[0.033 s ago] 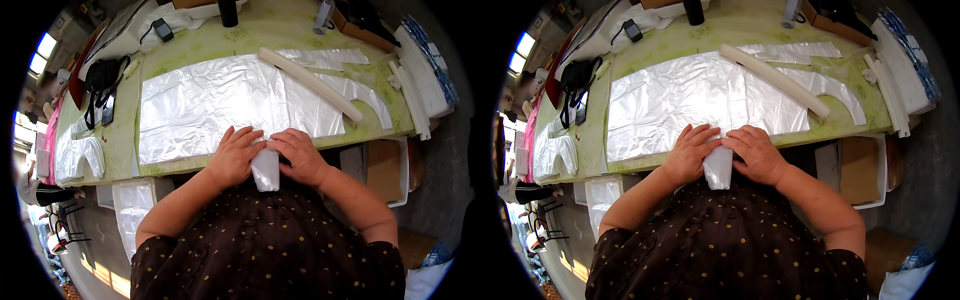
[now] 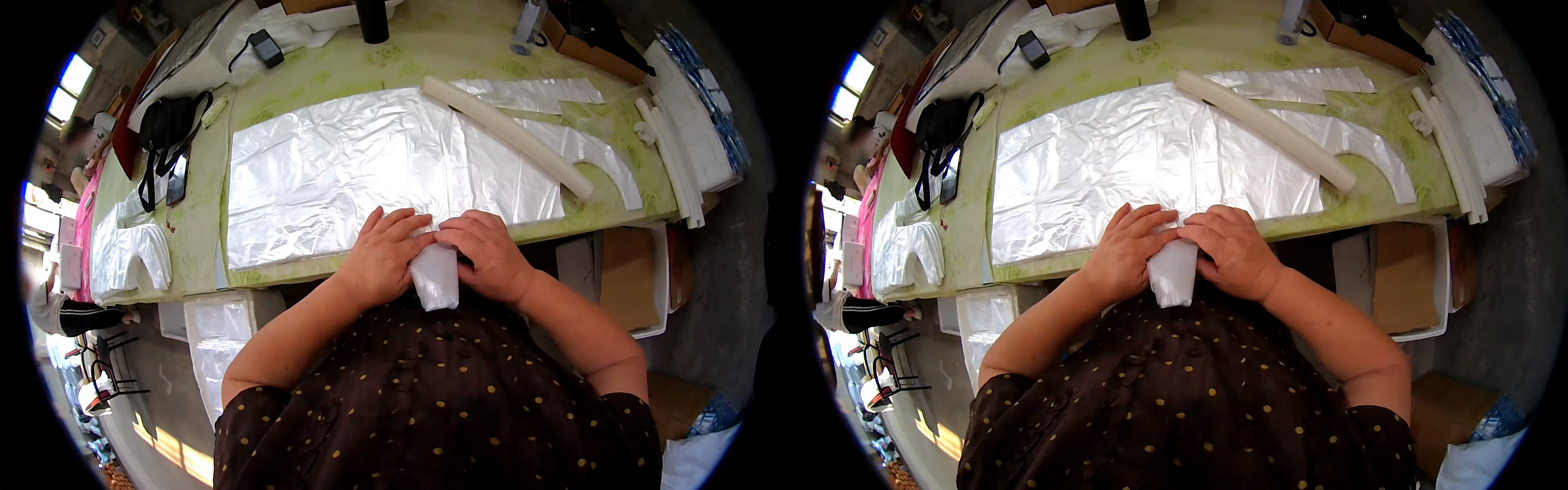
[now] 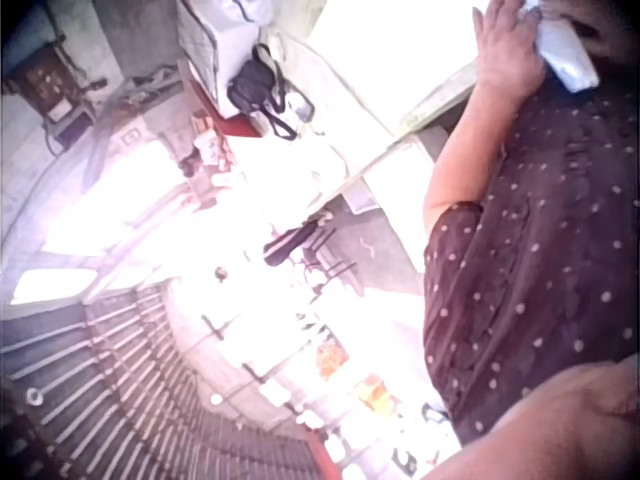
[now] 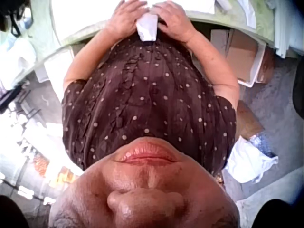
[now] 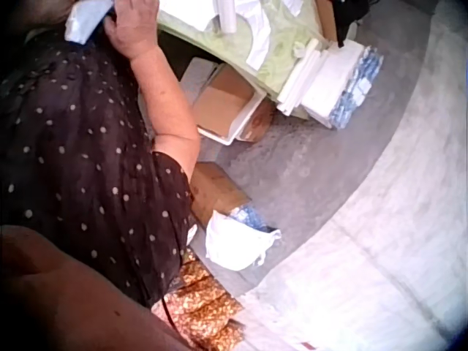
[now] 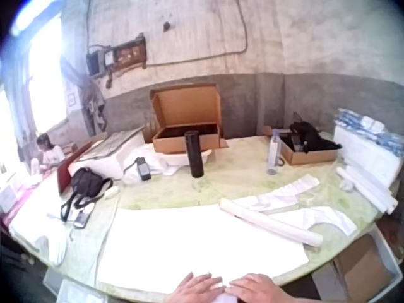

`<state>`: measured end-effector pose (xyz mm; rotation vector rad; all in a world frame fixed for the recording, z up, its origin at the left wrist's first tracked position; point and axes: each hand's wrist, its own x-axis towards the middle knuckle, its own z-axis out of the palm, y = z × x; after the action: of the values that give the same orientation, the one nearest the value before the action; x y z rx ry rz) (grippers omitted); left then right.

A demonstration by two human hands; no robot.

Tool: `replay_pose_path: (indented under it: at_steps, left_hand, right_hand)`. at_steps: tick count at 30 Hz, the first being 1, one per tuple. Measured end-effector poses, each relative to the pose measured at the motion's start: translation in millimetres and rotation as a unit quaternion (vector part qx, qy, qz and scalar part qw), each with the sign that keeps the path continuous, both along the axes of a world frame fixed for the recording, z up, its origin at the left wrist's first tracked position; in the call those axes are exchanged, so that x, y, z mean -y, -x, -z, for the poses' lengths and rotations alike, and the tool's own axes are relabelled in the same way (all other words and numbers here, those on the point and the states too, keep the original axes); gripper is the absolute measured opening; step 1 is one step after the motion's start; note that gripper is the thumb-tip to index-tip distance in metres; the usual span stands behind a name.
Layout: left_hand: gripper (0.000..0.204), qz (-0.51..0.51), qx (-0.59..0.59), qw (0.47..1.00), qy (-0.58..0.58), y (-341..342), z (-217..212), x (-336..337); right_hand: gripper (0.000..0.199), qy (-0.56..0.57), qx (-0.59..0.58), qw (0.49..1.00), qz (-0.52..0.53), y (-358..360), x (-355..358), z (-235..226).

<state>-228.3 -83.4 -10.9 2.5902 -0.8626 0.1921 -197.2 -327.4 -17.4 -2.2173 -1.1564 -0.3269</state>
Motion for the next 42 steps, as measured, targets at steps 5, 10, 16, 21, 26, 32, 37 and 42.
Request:
replay_pose_path:
  at_steps: [5,10,16,21,26,32,37,42]
  left_hand:
    - [0.078,-0.115,-0.106,0.976,0.149,-4,-9,6]
    - [0.084,-0.199,-0.131,0.952,0.19,-20,5,8]
    - [0.079,-0.169,-0.041,0.985,0.011,-28,-8,9]
    - [0.081,-0.048,-0.029,0.994,-0.097,-45,6,7]
    - [0.086,-0.038,-0.04,0.989,-0.136,-49,-1,8]
    - [0.091,0.023,-0.073,0.989,-0.123,-34,-11,5]
    - [0.07,-0.008,-0.078,0.995,-0.058,-27,-3,6]
    - [0.041,-0.059,-0.082,0.995,0.02,-30,2,12]
  right_hand:
    - [0.019,-0.099,-0.337,0.93,0.109,-21,-15,-9]
    - [0.026,-0.053,-0.42,0.881,0.212,-45,-28,-16]
    - [0.032,0.015,-0.379,0.887,0.264,-41,-35,-22]
    - [0.03,0.008,-0.353,0.898,0.263,-35,-36,-21]
    - [0.025,-0.024,-0.343,0.91,0.23,-20,-30,-16]
    - [0.022,-0.134,-0.402,0.893,0.152,27,-5,-14]
    - [0.042,-0.068,-0.142,0.983,0.096,31,23,-15]
    - [0.041,-0.012,-0.039,0.996,0.081,-3,17,-11]
